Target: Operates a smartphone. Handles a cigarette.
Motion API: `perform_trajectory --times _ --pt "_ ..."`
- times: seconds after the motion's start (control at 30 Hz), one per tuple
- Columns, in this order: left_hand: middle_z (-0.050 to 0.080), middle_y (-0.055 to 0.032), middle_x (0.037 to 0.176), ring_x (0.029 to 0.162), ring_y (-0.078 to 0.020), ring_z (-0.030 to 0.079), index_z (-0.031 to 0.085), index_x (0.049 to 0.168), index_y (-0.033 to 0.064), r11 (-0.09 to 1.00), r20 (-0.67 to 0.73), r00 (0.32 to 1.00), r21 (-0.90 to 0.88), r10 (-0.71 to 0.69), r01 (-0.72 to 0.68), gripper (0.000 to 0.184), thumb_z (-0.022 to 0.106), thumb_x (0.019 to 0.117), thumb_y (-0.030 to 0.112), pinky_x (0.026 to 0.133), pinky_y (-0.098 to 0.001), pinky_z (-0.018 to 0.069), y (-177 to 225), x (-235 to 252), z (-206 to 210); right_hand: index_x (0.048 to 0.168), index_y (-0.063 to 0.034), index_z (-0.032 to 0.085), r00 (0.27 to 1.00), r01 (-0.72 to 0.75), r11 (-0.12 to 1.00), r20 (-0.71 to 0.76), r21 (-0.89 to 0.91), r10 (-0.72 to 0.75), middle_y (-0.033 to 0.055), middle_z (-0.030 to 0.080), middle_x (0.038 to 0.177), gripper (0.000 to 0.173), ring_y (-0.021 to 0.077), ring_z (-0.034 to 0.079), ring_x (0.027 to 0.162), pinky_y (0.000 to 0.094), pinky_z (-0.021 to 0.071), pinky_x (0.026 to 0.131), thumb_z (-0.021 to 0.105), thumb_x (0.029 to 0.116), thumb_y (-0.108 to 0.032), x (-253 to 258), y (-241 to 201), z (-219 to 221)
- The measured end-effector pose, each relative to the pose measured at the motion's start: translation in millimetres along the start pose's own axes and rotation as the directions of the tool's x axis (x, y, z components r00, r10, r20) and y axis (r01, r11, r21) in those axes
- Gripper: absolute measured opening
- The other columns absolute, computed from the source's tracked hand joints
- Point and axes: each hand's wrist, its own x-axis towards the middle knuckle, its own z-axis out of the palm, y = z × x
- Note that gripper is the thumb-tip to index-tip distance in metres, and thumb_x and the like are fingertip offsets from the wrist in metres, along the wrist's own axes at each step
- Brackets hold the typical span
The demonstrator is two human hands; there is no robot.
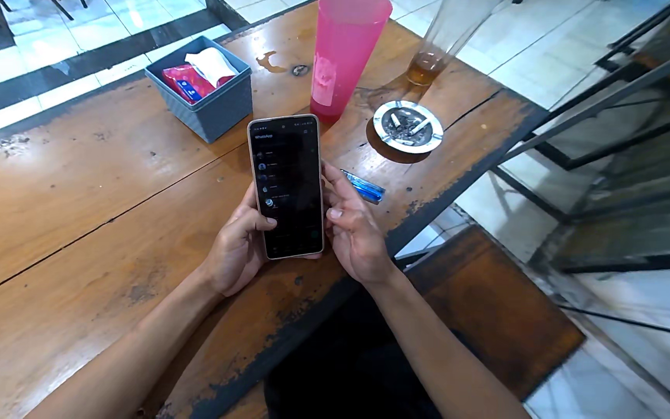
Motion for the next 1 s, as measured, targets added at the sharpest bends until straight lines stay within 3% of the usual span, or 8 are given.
perform_trajectory --times 0.1,0.23,0.63,0.73,0.83,0.93,1.0 --pt "0.059 -0.0134 0.134 0.12 -0.0308 0.064 0.035 0.15 0.0274 1.0 -0.022 1.0 0.006 0.011 -0.011 0.053 0.029 0.1017 0.007 0.096 -0.0545 0.0565 -0.9 0.3 0.5 0.16 -0.0174 0.031 1.0 0.001 1.0 0.008 -0.001 -0.001 0.007 0.057 0.144 0.063 0.0183 0.06 0.124 0.0372 0.0545 0.099 0.043 0.0977 -0.024 0.1 -0.4 -0.1" --pt "0.058 -0.0134 0.136 0.122 -0.0316 0.062 0.033 0.152 0.03 1.0 -0.019 1.0 0.021 0.014 -0.014 0.046 0.025 0.1076 0.023 0.097 -0.0549 0.0561 0.4 0.1 2.5 0.161 -0.0175 0.03 1.0 -0.007 1.0 0.009 0.004 0.007 0.0075 0.056 0.145 0.065 0.0191 0.059 0.126 0.0378 0.0537 0.1 0.042 0.0969 -0.022 0.3 -0.3 0.0" --pt "0.06 -0.0122 0.134 0.12 -0.0297 0.064 0.032 0.153 0.0318 0.999 -0.007 1.0 0.036 0.007 -0.007 0.048 0.028 0.1066 0.02 0.098 -0.0536 0.0561 -0.3 0.4 1.5 0.161 -0.0166 0.03 1.0 -0.001 1.0 -0.005 -0.001 0.001 0.0076 0.056 0.144 0.064 0.0184 0.059 0.126 0.0382 0.0531 0.102 0.043 0.0984 -0.025 1.0 0.3 0.6" --pt "0.06 -0.0116 0.133 0.12 -0.0285 0.064 0.034 0.151 0.0299 0.998 0.015 1.0 0.048 0.025 -0.026 0.048 0.031 0.1047 0.017 0.098 -0.0524 0.0561 -1.2 -0.1 0.9 0.155 -0.0131 0.04 0.998 0.03 0.999 -0.06 -0.014 -0.031 0.0067 0.061 0.137 0.052 0.0159 0.063 0.119 0.0349 0.0555 0.098 0.044 0.1045 -0.025 0.7 1.1 3.2" --pt "0.059 -0.0083 0.137 0.124 -0.0244 0.061 0.034 0.152 0.0303 0.994 0.022 0.999 0.101 0.03 -0.032 0.053 0.034 0.1008 0.017 0.102 -0.0477 0.0536 -1.3 -0.5 1.7 0.142 -0.006 0.053 0.988 0.069 0.995 -0.133 -0.073 -0.079 0.0073 0.067 0.124 0.039 0.0153 0.067 0.11 0.0339 0.0584 0.094 0.051 0.1059 -0.021 0.6 1.6 6.5" --pt "0.057 -0.0085 0.139 0.126 -0.0246 0.059 0.034 0.153 0.0294 0.994 0.045 0.998 0.097 0.041 -0.045 0.054 0.035 0.1007 0.018 0.103 -0.0477 0.052 -2.2 -1.0 0.5 0.136 -0.0049 0.057 0.983 0.074 0.991 -0.161 -0.109 -0.091 0.0078 0.069 0.117 0.033 0.0154 0.069 0.104 0.033 0.0599 0.089 0.05 0.1068 -0.018 0.6 2.2 6.7" --pt "0.057 -0.0083 0.14 0.127 -0.0249 0.059 0.033 0.155 0.0299 0.995 0.024 0.999 0.093 0.039 -0.041 0.054 0.033 0.1015 0.021 0.104 -0.0487 0.0515 -2.2 -2.2 1.5 0.139 -0.0071 0.057 0.986 0.059 0.997 -0.151 -0.057 -0.067 0.0054 0.068 0.12 0.039 0.0131 0.067 0.105 0.032 0.0584 0.089 0.044 0.1079 -0.026 -0.2 2.2 4.6"
